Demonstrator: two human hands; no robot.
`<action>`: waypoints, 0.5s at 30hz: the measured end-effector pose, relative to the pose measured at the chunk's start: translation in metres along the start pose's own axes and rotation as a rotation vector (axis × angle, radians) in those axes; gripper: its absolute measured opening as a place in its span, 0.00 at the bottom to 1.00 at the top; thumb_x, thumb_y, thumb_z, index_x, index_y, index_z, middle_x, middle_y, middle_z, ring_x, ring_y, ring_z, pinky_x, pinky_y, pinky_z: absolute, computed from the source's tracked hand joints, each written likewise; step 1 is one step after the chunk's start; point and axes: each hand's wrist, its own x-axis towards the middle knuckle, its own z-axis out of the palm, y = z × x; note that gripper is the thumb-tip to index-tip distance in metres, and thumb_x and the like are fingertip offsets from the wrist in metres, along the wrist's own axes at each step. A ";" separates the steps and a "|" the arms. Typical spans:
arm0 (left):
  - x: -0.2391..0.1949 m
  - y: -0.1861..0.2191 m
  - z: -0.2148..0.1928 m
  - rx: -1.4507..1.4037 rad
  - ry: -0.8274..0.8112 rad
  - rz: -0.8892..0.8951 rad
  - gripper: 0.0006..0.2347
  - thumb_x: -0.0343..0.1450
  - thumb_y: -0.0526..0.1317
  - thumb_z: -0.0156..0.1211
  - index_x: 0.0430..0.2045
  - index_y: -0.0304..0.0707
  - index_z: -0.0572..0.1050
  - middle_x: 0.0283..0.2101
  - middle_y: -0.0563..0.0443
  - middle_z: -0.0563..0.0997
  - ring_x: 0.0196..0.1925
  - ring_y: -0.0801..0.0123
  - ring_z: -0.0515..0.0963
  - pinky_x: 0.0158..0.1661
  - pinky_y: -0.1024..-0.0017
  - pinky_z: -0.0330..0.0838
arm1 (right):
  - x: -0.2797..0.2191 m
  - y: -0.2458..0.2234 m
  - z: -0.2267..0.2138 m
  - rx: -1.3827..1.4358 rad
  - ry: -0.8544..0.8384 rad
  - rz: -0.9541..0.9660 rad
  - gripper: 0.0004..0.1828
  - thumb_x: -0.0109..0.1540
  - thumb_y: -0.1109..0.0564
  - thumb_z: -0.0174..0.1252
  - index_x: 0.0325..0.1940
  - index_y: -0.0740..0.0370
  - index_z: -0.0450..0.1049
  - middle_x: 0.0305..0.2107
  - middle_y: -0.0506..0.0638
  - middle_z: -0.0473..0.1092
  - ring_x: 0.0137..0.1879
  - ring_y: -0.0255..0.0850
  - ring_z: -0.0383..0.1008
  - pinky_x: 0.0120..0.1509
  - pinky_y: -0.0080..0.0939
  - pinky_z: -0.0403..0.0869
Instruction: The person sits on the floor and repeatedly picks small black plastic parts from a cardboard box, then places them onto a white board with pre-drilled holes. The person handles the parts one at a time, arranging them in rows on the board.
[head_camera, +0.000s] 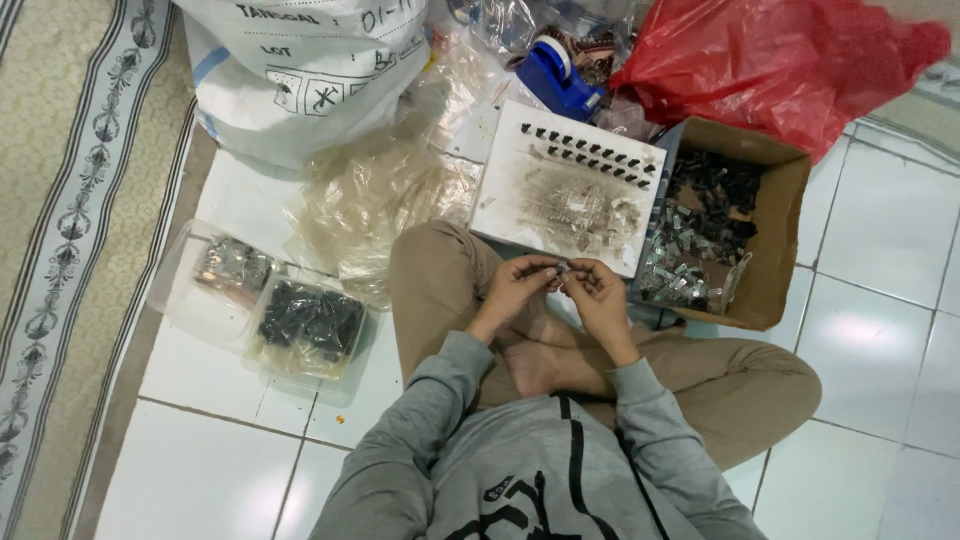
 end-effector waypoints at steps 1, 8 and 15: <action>0.000 0.002 0.001 -0.005 0.001 0.007 0.09 0.72 0.28 0.65 0.45 0.23 0.79 0.37 0.36 0.83 0.38 0.62 0.85 0.38 0.67 0.84 | 0.002 0.003 0.000 -0.005 -0.005 -0.005 0.13 0.63 0.66 0.64 0.51 0.74 0.75 0.31 0.60 0.75 0.38 0.41 0.78 0.43 0.40 0.78; 0.006 0.006 0.000 0.214 0.037 0.127 0.13 0.72 0.29 0.63 0.50 0.29 0.75 0.42 0.35 0.82 0.43 0.57 0.84 0.43 0.63 0.80 | 0.037 -0.016 -0.001 -0.234 -0.090 -0.081 0.07 0.62 0.65 0.66 0.44 0.71 0.79 0.28 0.61 0.75 0.36 0.43 0.76 0.39 0.43 0.76; 0.040 0.069 0.006 0.497 0.165 0.254 0.21 0.72 0.30 0.57 0.62 0.27 0.66 0.43 0.28 0.81 0.44 0.49 0.83 0.44 0.58 0.80 | 0.112 -0.078 0.021 -0.698 -0.125 -0.359 0.07 0.66 0.63 0.61 0.46 0.70 0.78 0.35 0.60 0.72 0.43 0.53 0.77 0.48 0.47 0.77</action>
